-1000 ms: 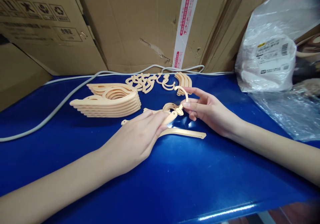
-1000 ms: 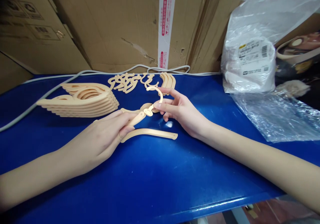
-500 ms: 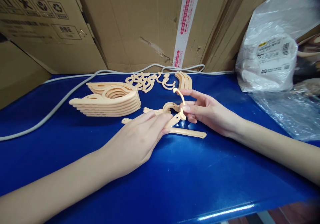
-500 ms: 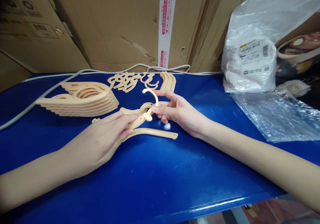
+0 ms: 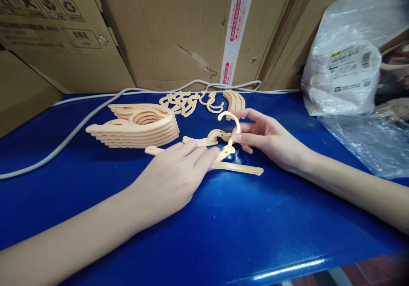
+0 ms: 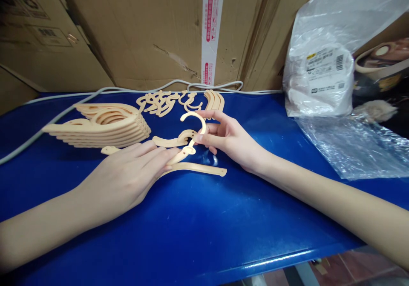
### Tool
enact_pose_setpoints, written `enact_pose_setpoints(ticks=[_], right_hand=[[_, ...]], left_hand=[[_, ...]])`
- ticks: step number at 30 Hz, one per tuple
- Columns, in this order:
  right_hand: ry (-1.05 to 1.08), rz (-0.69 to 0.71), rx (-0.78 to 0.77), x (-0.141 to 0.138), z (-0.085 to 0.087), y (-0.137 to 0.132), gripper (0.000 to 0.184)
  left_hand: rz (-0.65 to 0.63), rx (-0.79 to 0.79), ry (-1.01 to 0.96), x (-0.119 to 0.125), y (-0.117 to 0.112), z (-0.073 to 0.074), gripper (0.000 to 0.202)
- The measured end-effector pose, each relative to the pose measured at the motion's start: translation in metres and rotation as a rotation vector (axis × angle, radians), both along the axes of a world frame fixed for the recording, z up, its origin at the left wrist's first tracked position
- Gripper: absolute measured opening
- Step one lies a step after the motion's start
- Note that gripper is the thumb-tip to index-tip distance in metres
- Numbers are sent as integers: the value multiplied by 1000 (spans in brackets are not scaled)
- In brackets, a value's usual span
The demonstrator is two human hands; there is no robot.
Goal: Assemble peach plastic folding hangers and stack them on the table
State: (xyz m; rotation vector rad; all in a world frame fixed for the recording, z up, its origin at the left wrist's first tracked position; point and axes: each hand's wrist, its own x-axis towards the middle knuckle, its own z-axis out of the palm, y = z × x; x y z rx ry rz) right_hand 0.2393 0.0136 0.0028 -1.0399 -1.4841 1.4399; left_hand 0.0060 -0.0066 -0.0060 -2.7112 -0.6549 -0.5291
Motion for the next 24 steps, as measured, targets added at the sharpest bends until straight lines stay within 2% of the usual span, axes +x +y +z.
enact_pose_setpoints(ticks=[11, 17, 24], right_hand=[[-71, -45, 102, -5, 8, -4, 52], [-77, -61, 103, -7, 8, -5, 44], [-64, -81, 81, -6, 4, -4, 52]], left_hand=[[44, 23, 31, 2, 0, -3, 34], [74, 36, 36, 2, -1, -4, 33], [63, 26, 24, 3, -2, -5, 32]])
